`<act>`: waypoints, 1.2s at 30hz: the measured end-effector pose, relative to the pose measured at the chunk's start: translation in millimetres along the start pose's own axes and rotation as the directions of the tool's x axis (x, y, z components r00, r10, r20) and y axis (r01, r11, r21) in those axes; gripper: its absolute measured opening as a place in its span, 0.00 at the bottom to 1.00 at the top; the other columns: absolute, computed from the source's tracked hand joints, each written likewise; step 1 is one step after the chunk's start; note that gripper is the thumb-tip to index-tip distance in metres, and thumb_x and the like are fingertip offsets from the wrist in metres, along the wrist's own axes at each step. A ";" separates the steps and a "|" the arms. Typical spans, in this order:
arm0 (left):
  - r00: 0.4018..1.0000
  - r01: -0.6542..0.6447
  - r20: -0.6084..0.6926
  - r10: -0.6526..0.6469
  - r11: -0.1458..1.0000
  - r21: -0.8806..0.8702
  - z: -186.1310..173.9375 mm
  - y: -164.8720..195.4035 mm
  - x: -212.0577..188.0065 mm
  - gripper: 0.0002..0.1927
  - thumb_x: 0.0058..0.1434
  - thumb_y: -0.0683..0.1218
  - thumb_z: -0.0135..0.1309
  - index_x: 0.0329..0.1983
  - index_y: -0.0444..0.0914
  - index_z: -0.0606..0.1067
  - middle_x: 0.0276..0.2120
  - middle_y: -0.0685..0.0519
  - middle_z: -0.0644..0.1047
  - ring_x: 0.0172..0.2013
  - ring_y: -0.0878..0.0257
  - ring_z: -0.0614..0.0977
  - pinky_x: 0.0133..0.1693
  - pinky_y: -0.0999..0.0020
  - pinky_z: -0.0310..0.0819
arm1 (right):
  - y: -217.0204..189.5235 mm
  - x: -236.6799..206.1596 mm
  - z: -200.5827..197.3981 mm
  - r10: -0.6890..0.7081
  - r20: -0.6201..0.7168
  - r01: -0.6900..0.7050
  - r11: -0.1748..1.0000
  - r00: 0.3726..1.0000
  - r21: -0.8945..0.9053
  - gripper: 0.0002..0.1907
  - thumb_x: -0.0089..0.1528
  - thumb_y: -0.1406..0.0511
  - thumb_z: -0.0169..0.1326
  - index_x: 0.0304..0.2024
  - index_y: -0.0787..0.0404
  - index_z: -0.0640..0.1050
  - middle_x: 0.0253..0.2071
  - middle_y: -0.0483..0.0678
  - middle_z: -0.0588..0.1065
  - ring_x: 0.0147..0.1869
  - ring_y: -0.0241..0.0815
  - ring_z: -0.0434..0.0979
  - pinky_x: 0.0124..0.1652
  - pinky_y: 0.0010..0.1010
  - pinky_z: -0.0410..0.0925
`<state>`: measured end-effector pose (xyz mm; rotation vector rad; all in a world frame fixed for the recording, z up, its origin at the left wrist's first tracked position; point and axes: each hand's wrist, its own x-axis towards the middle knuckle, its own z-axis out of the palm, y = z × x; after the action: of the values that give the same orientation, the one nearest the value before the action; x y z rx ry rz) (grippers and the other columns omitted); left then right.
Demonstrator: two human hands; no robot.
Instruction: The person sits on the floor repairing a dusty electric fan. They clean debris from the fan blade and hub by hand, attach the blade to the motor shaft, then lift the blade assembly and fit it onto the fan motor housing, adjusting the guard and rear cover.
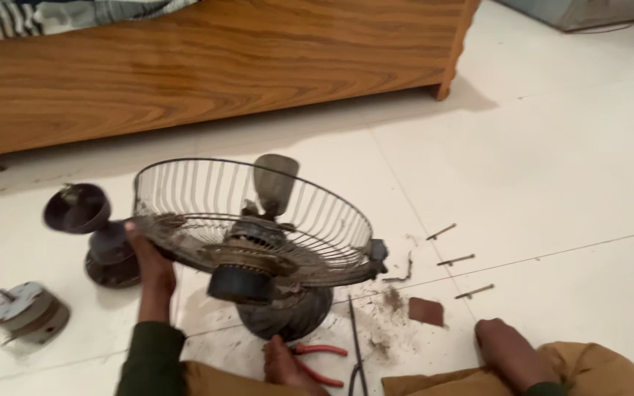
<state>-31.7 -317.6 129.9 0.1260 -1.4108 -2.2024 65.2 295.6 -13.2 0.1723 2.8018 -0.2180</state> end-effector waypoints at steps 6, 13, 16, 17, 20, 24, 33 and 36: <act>0.925 -0.033 -0.371 0.082 0.990 0.136 4.8 11.0 -93.6 0.35 0.69 0.69 0.42 0.65 0.40 0.61 0.59 0.51 0.67 0.58 0.60 0.68 0.57 0.49 0.61 | -8.1 -0.3 -5.5 0.008 0.123 -0.013 0.999 0.992 0.037 0.09 0.53 0.67 0.61 0.37 0.58 0.79 0.44 0.55 0.80 0.52 0.55 0.82 0.51 0.41 0.75; 0.920 0.350 -0.210 -0.331 0.935 0.062 59.7 -28.6 -193.7 0.49 0.52 0.56 0.61 0.73 0.47 0.50 0.56 0.49 0.68 0.52 0.51 0.77 0.41 0.48 0.79 | -21.6 -1.4 -7.6 -0.021 0.162 0.029 0.998 0.987 -0.048 0.09 0.50 0.68 0.63 0.34 0.57 0.80 0.40 0.52 0.82 0.51 0.53 0.83 0.50 0.40 0.75; 0.978 0.176 -0.155 -0.141 0.954 0.244 83.5 -29.4 -191.7 0.49 0.53 0.51 0.64 0.72 0.39 0.48 0.56 0.41 0.69 0.51 0.52 0.76 0.44 0.59 0.79 | -25.4 5.1 -0.9 -0.016 0.161 0.026 0.998 0.987 -0.057 0.08 0.51 0.69 0.61 0.34 0.57 0.80 0.41 0.51 0.82 0.50 0.53 0.84 0.49 0.40 0.76; 0.981 0.134 -0.173 -0.086 0.948 0.288 90.8 -29.4 -187.8 0.49 0.54 0.51 0.64 0.72 0.39 0.48 0.56 0.41 0.68 0.52 0.53 0.75 0.46 0.60 0.78 | -24.7 5.7 1.7 -0.015 0.157 0.020 0.999 0.987 -0.031 0.08 0.51 0.69 0.61 0.34 0.58 0.80 0.41 0.52 0.83 0.50 0.53 0.84 0.49 0.40 0.76; 0.987 -0.060 -0.113 0.112 0.920 0.387 96.5 -27.6 -182.1 0.46 0.59 0.49 0.64 0.72 0.35 0.49 0.58 0.41 0.68 0.55 0.53 0.74 0.52 0.62 0.72 | -28.7 6.8 2.1 0.033 0.029 -0.034 0.998 0.999 0.053 0.07 0.57 0.65 0.62 0.38 0.58 0.83 0.42 0.53 0.83 0.50 0.53 0.83 0.49 0.39 0.75; 0.997 -0.039 -0.056 0.059 0.947 0.318 82.6 -28.2 -180.2 0.47 0.57 0.49 0.60 0.73 0.36 0.48 0.56 0.43 0.69 0.52 0.55 0.74 0.48 0.62 0.73 | -53.3 5.9 -19.7 -0.020 -0.082 0.080 0.509 0.996 0.857 0.11 0.58 0.71 0.61 0.44 0.65 0.84 0.37 0.58 0.84 0.39 0.52 0.84 0.41 0.41 0.77; 0.999 -0.036 0.002 0.037 0.943 0.330 67.4 -31.1 -176.0 0.47 0.56 0.50 0.60 0.73 0.38 0.48 0.57 0.42 0.66 0.54 0.55 0.74 0.50 0.59 0.75 | -227.3 -3.8 -151.1 -0.106 -0.410 0.364 -0.300 0.906 0.882 0.13 0.64 0.72 0.51 0.52 0.67 0.76 0.46 0.49 0.77 0.49 0.39 0.80 0.54 0.33 0.76; 0.996 -0.086 0.018 0.084 0.940 0.330 58.5 -33.6 -171.5 0.48 0.58 0.52 0.59 0.74 0.38 0.46 0.59 0.41 0.66 0.56 0.54 0.72 0.54 0.61 0.71 | -246.8 -11.8 -166.9 -0.257 -0.332 0.281 -0.216 0.907 0.935 0.13 0.65 0.73 0.51 0.52 0.69 0.78 0.40 0.52 0.77 0.44 0.43 0.79 0.49 0.35 0.75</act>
<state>83.4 -178.4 94.0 0.1752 -1.7449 -1.8810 -10.8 80.8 179.0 -0.1574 1.7599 -2.5197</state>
